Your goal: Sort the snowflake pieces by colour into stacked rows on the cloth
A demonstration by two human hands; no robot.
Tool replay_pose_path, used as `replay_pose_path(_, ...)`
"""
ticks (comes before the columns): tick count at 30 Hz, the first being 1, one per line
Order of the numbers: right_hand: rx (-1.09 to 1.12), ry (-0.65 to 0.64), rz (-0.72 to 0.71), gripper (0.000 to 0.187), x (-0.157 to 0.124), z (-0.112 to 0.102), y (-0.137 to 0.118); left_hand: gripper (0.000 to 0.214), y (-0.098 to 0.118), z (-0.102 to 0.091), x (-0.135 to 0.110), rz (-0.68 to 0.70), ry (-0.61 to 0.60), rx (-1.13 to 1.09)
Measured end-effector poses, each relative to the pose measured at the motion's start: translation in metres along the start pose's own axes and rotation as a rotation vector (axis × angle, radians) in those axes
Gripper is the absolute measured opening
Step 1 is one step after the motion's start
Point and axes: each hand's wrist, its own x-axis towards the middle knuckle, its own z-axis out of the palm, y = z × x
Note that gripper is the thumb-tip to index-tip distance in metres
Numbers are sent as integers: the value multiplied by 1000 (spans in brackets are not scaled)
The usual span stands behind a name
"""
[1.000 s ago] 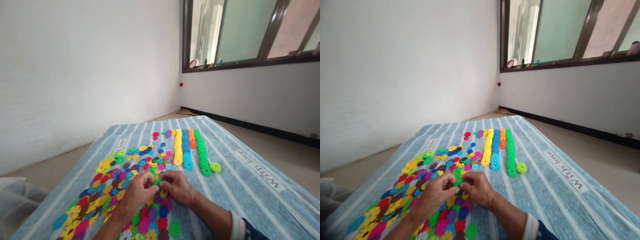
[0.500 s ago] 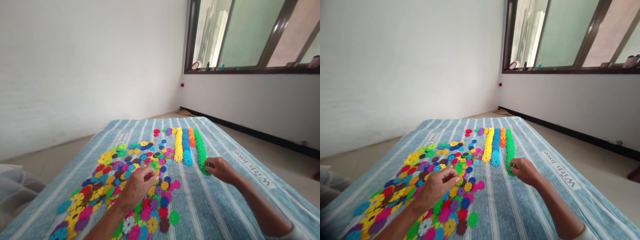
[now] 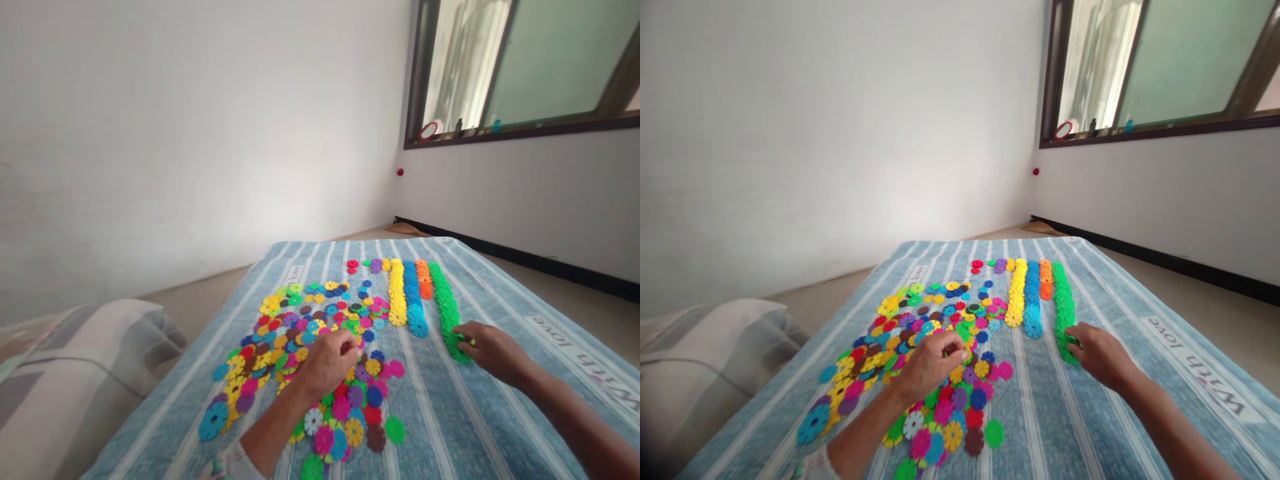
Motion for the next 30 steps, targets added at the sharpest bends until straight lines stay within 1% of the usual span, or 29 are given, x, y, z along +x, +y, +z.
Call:
replay_pose_path(4,-61,89,-1,28,-4,7,3,15,-5,-2,1,10,20,12)
replay_pose_path(7,-72,119,2,29,-8,5,-3,15,-11,-3,3,20,40,14)
replay_pose_path(10,-28,125,-41,28,-13,4,-13,16,-17,-4,5,24,41,7)
replay_pose_path(16,81,59,-143,26,-25,10,-42,17,-23,-2,8,10,25,20)
replay_pose_path(21,151,-49,-210,24,-26,11,-76,17,-21,-3,7,23,29,44)
replay_pose_path(23,144,-57,-227,23,-24,16,-86,17,-22,-3,7,23,35,48)
replay_pose_path(25,124,-26,-221,25,-23,23,-92,16,-24,-2,7,16,37,51)
replay_pose_path(30,132,62,-170,33,-25,45,-90,16,-28,2,6,7,43,73)
